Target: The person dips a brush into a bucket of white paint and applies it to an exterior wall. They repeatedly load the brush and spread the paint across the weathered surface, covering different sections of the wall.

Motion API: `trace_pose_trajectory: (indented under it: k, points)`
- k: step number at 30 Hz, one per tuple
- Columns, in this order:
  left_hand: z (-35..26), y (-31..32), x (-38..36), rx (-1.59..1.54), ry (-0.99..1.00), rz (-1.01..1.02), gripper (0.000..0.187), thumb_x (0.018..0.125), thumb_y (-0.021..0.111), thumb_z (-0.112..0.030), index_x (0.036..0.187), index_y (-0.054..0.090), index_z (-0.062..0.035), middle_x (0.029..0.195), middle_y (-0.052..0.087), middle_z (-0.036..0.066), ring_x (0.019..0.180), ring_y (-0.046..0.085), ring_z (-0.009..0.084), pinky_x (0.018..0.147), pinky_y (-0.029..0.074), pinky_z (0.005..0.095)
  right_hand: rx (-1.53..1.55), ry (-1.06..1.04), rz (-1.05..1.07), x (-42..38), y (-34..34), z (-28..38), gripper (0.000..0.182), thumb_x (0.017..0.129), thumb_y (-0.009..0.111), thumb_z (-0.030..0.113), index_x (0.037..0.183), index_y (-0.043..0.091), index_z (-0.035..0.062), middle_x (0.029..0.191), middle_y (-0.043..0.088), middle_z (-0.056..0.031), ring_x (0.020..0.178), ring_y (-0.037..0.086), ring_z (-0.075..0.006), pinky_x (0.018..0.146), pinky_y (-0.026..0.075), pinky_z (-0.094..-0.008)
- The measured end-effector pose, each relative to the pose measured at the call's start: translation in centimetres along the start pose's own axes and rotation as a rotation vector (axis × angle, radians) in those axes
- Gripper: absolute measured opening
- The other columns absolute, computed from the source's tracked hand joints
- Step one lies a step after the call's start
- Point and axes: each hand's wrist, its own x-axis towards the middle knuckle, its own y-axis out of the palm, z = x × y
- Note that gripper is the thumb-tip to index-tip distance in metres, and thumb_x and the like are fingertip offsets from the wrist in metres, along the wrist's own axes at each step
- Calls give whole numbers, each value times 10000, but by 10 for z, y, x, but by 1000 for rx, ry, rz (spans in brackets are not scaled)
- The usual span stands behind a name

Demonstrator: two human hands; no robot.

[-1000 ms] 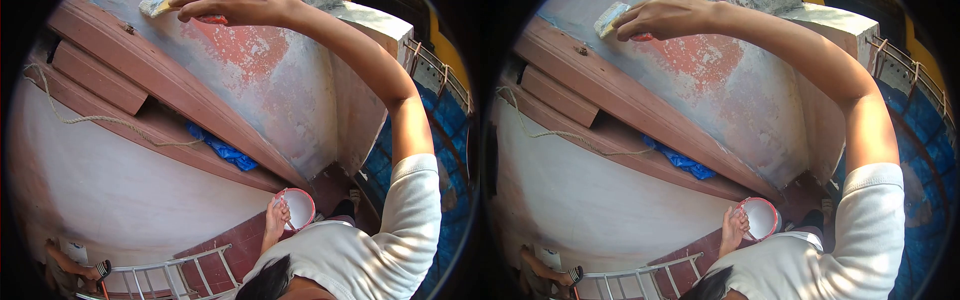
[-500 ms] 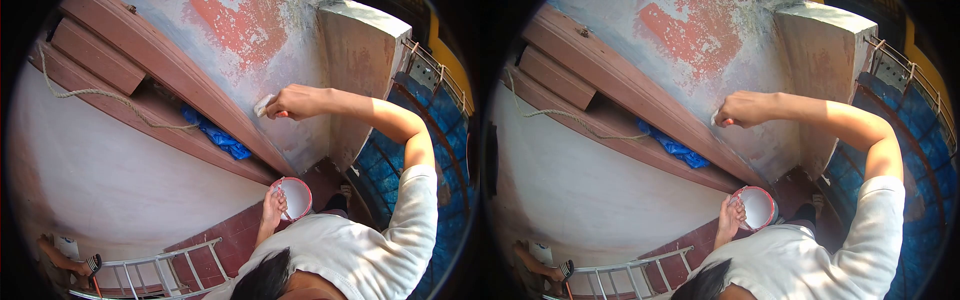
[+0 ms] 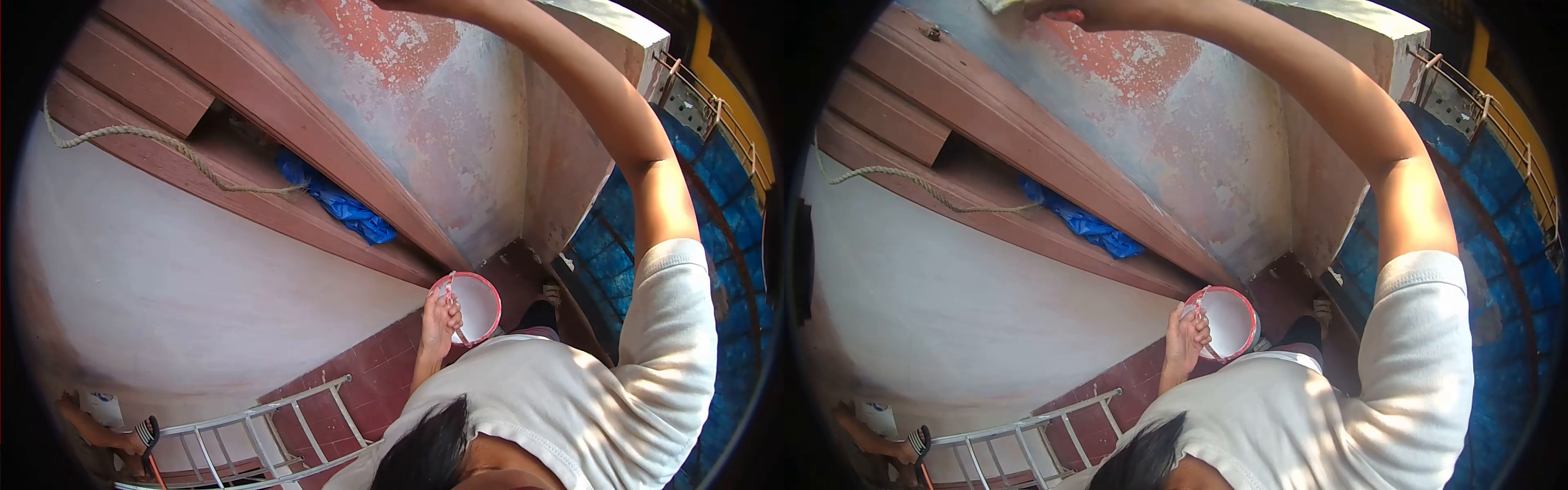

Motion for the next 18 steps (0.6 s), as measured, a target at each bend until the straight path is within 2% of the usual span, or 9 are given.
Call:
trace_pose_trajectory:
  k: [2,3,6,8,11,12,14,16,18]
  points:
    - [0,-1,2,-6,-2,-7,495,941,374,-564,982,518,-92,672,390,-42,525,359,58,541,303,223,13,11,112,-64,17,34,204,842,602,43,1046,603,62,1226,602,-98,941,647,-275,800,548,-335]
    - [-1,-3,4,-6,-4,-11,494,939,380,-563,984,518,-91,672,391,-42,524,359,59,540,305,223,85,94,320,-97,16,55,326,812,613,41,1131,558,85,1369,501,-86,1061,621,-272,801,562,-343]
    - [-1,-8,1,-18,-14,-13,492,935,400,-563,986,521,-88,674,395,-41,521,361,59,541,309,221,270,189,555,-187,20,107,285,780,617,39,1053,544,75,1365,501,-94,1104,603,-294,830,565,-354]
    - [-3,-7,2,-12,-13,-10,493,933,410,-564,985,523,-87,677,398,-40,521,363,59,541,310,220,468,259,651,-209,11,128,107,766,573,9,861,526,21,1165,605,-140,865,638,-317,665,526,-401]
    - [-3,-6,4,6,-13,23,500,930,415,-571,980,525,-86,686,403,-36,524,362,60,543,311,218,687,418,867,-211,16,115,76,755,572,-8,764,498,9,924,646,-153,749,594,-344,616,440,-442]
    - [-4,-6,5,8,-17,25,498,930,416,-571,978,524,-87,686,403,-36,526,361,60,544,311,219,668,408,800,-204,23,104,40,768,573,-17,764,538,3,756,622,-160,697,558,-363,611,401,-444]
    - [-3,-8,5,6,-15,30,496,929,418,-572,975,523,-90,688,403,-36,529,360,62,544,312,219,674,406,763,-161,19,69,64,833,593,13,890,621,3,848,655,-141,738,601,-329,652,461,-391]
    - [-4,-8,4,11,-10,35,492,926,420,-575,973,517,-94,690,403,-37,538,362,63,547,312,218,586,318,722,-96,-8,42,71,857,595,30,899,645,2,853,662,-143,731,611,-308,649,468,-366]
    - [-4,-10,4,-1,11,49,492,923,422,-576,980,510,-95,691,402,-38,540,365,62,550,315,216,458,278,572,-41,-36,22,86,835,612,54,901,653,19,798,658,-144,745,615,-304,688,494,-356]
